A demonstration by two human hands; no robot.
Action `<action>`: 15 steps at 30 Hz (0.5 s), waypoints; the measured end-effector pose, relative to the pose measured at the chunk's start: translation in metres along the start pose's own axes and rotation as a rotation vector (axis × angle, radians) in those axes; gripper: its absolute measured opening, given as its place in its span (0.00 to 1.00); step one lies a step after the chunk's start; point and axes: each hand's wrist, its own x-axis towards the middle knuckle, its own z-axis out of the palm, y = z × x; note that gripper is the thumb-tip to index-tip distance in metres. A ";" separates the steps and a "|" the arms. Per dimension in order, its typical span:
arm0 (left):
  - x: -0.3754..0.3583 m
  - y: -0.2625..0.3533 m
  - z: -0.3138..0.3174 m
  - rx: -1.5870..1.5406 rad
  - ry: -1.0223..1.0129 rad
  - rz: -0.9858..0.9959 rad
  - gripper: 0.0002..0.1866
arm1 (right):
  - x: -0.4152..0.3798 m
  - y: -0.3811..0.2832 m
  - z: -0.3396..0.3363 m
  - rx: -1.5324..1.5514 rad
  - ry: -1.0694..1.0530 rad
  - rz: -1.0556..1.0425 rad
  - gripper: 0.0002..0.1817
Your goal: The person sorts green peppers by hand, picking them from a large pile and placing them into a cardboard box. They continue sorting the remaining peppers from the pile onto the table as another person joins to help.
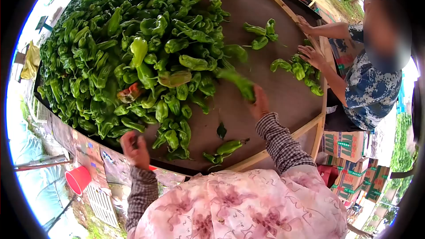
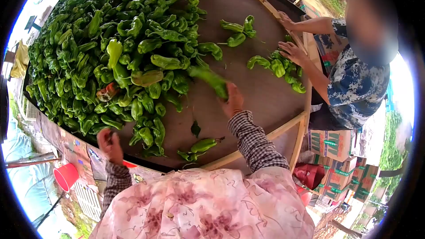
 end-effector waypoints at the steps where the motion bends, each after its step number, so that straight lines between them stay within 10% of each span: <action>1: 0.008 0.013 0.022 -0.017 -0.086 0.094 0.14 | -0.002 0.001 0.002 -0.355 -0.130 -0.128 0.36; 7: 0.070 0.042 0.110 0.079 -0.284 0.549 0.19 | 0.013 0.031 -0.021 -0.226 -0.151 -0.065 0.39; 14: 0.091 0.083 0.153 0.913 -0.691 0.412 0.32 | 0.059 0.050 -0.075 -0.223 0.001 0.345 0.35; 15: 0.091 0.087 0.155 0.911 -0.690 0.410 0.32 | 0.068 0.053 -0.071 0.286 0.124 0.345 0.34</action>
